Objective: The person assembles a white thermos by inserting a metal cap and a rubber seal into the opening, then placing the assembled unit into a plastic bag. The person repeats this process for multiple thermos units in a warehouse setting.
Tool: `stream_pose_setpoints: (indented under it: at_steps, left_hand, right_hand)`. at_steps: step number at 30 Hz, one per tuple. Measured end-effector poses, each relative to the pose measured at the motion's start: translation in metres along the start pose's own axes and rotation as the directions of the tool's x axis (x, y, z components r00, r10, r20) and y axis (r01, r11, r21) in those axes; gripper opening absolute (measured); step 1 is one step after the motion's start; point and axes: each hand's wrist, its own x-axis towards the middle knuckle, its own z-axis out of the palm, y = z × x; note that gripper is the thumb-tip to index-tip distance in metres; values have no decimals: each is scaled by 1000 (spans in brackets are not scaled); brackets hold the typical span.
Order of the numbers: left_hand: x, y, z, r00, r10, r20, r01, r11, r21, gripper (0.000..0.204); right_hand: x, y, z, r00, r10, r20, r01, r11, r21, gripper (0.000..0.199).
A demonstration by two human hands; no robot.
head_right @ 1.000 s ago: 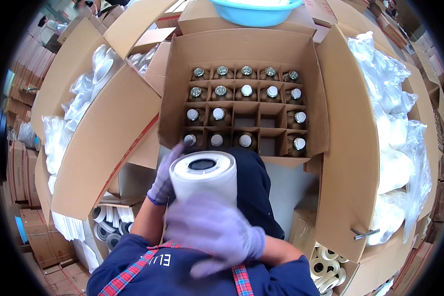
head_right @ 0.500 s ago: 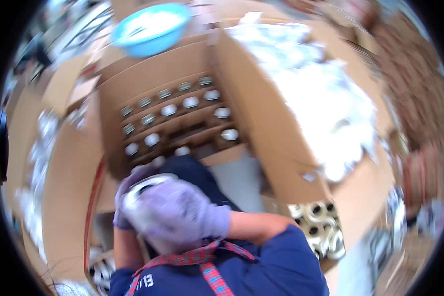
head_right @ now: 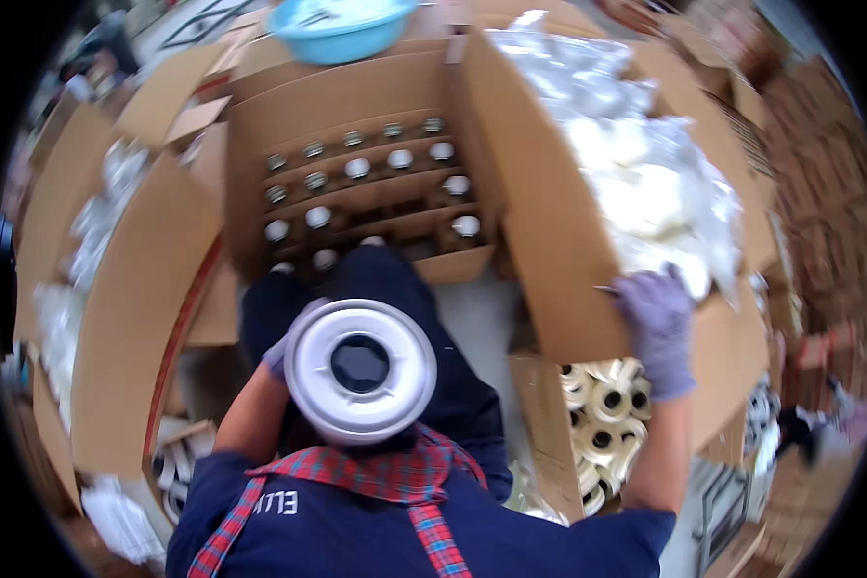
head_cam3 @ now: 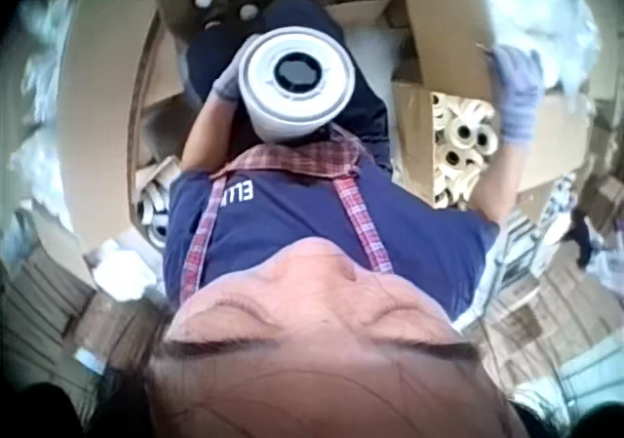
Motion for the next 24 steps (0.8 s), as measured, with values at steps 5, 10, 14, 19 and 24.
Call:
stream_pose_setpoints:
  at_steps: [5, 10, 14, 19, 24]
  left_hand:
    - [31, -20, 4, 898, -144, 416, 115, 989, 94, 27]
    - [43, -11, 36, 808, -251, 533, 63, 936, 346, 34]
    - [41, -14, 46, 792, -179, 583, 37, 968, 247, 39]
    - [21, -10, 30, 922, -121, 367, 5, 953, 302, 46]
    - [8, -2, 24, 959, -95, 266, 17, 959, 281, 43]
  right_hand:
    - [48, -94, -93, 971, -192, -144, 230, 915, 331, 22]
    - [88, -171, -62, 352, -901, -252, 917, 279, 285, 29]
    - [91, -178, -54, 365, -888, -278, 892, 249, 378, 32]
    - [95, -184, -64, 381, -916, -125, 858, 299, 418, 30]
    - [103, -195, -53, 366, -899, -242, 866, 233, 442, 22]
